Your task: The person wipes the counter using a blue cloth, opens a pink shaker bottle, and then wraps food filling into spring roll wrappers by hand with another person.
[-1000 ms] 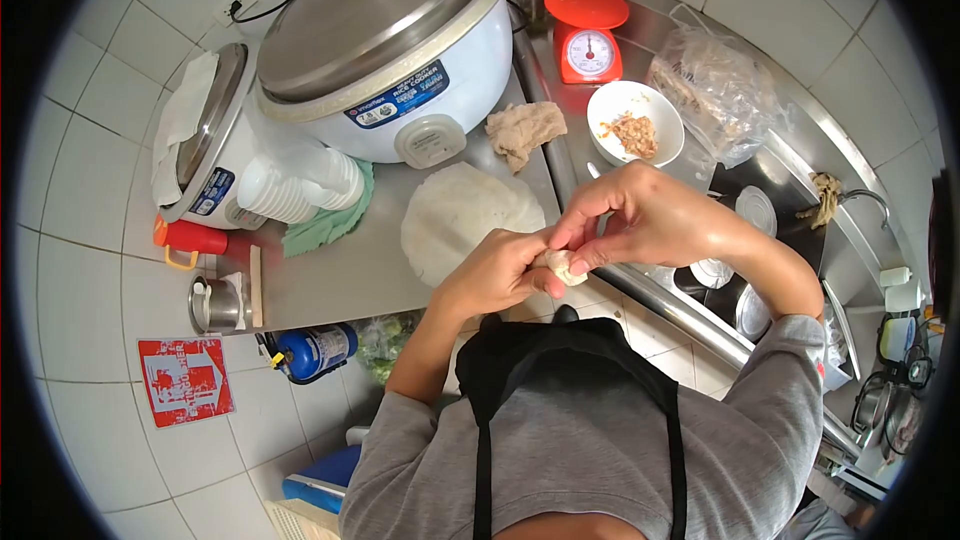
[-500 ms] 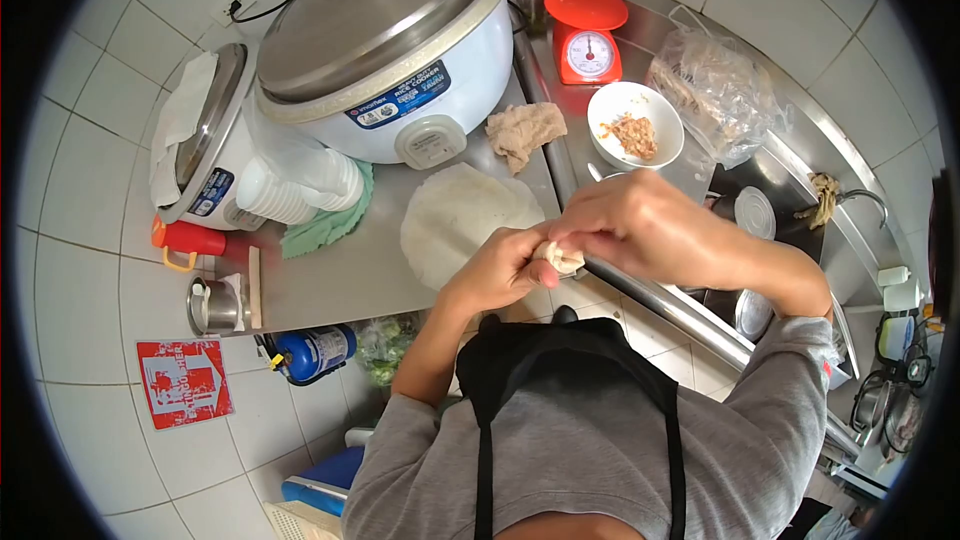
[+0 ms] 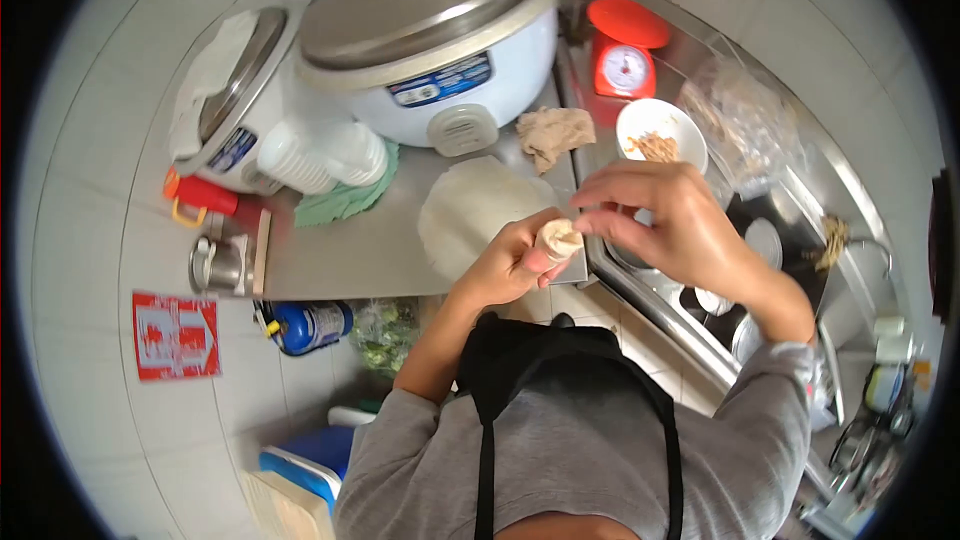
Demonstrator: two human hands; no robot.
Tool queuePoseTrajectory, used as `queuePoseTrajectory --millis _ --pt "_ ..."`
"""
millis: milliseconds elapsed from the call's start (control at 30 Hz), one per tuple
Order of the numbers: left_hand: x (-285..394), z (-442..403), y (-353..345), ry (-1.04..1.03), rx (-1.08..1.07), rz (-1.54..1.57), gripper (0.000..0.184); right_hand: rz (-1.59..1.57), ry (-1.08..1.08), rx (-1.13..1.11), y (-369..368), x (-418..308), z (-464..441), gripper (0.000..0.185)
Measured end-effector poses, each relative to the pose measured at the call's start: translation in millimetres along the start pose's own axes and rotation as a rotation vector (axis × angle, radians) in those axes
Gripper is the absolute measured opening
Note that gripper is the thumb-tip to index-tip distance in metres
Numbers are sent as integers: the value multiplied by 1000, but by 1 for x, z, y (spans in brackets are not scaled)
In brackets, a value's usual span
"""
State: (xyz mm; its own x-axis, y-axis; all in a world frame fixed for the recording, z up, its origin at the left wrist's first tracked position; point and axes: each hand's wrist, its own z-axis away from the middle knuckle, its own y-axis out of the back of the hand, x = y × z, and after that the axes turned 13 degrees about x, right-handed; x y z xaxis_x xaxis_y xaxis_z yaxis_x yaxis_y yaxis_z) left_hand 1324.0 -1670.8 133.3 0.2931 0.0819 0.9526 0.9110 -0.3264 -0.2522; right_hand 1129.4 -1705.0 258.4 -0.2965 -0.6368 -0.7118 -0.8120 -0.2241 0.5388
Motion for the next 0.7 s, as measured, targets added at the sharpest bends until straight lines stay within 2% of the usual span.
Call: queuePoseTrajectory --millis 67,100,133,167,200,267,300,333,433,500,533,600,667,700 --pt "-1 7 5 -92 77 112 53 -61 194 -8 -14 -3 -3 18" --pt "0 10 3 -146 135 163 52 -6 245 -127 -23 1 -5 28" --pt "5 15 3 -208 198 203 50 -64 248 -42 -37 5 -9 33" --pt "24 24 -2 -155 320 157 44 -130 251 40 -55 8 -13 38" --pt "24 33 3 -230 394 200 41 -201 249 119 -76 11 -15 43" --pt "20 44 21 -399 516 289 36 -522 12 -70 -134 31 -2 54" --pt "16 50 34 -499 581 313 26 -688 -141 -226 -168 43 8 56" --pt "16 64 47 -501 744 361 24 -840 -313 -374 -195 47 13 57" --pt "21 105 94 -513 1192 436 17 -655 -375 -452 -252 27 -1 47" --pt "39 130 130 -506 1522 643 20 -439 -288 -569 -285 14 -24 43" --pt "41 145 154 -531 1537 592 22 -331 -246 -619 -304 7 -36 42" --pt "28 177 214 -574 1554 486 25 -376 -165 -553 -357 2 -47 39" --pt "23 194 271 -506 1593 465 27 -376 -45 -454 -416 3 -57 37" --pt "22 199 302 -466 1602 453 28 -306 -122 -468 -441 1 -63 32"
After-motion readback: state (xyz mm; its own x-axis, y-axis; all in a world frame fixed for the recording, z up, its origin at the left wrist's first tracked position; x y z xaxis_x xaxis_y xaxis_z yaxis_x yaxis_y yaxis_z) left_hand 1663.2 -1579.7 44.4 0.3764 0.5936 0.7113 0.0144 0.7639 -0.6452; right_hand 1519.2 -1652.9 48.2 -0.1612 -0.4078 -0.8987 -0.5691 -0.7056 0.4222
